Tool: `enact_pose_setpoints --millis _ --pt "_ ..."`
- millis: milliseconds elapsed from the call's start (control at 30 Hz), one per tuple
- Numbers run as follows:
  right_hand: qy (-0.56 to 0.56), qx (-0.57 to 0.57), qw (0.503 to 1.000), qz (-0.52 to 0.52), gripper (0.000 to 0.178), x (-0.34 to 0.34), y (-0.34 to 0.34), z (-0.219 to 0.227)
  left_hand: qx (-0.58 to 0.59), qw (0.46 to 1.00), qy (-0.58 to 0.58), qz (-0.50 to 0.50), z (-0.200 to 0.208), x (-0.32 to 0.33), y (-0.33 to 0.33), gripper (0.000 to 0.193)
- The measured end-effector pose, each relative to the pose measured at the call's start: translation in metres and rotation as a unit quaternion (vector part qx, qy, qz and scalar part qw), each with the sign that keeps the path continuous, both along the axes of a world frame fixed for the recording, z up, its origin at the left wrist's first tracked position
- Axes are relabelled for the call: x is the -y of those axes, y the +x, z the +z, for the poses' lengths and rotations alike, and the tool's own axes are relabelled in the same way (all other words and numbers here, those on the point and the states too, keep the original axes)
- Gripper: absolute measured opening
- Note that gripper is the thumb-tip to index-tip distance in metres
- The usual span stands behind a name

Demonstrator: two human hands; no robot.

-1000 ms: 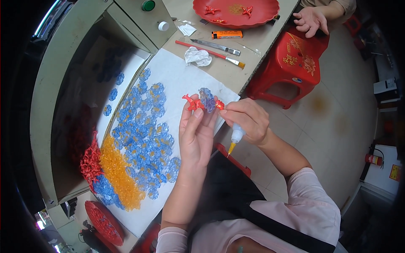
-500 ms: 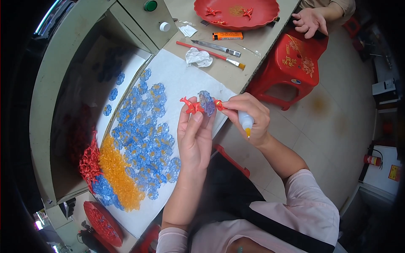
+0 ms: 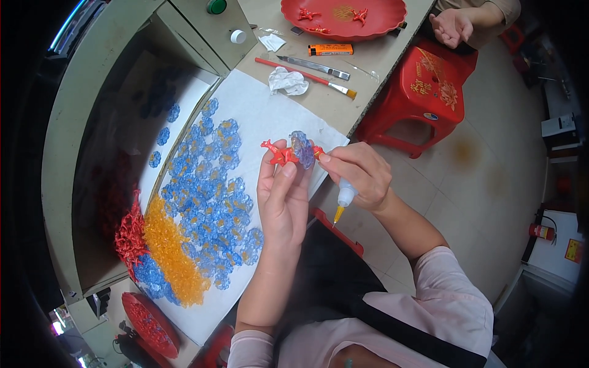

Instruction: The person assembles toy figures by applying glue from a squeeze bottle onto each figurine, attaching it to a plastic base, and placing the assembled toys onto a tray.

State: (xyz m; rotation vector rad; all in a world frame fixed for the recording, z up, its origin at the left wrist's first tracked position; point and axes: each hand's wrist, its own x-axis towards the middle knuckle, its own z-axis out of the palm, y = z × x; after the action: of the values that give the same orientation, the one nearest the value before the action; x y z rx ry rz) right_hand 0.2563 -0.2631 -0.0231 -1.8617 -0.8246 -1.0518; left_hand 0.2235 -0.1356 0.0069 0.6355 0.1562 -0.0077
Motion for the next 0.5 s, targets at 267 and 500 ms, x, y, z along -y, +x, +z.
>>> enact_pose_setpoints --millis 267,500 --pt "0.026 -0.021 0.999 0.005 0.025 0.006 0.001 0.005 -0.004 1.0 0.007 -0.002 0.0 0.005 0.005 0.037" --pt "0.226 -0.145 0.959 -0.09 0.014 0.074 0.042 0.013 -0.019 1.0 -0.004 0.022 -0.007 -0.007 -0.004 0.037"
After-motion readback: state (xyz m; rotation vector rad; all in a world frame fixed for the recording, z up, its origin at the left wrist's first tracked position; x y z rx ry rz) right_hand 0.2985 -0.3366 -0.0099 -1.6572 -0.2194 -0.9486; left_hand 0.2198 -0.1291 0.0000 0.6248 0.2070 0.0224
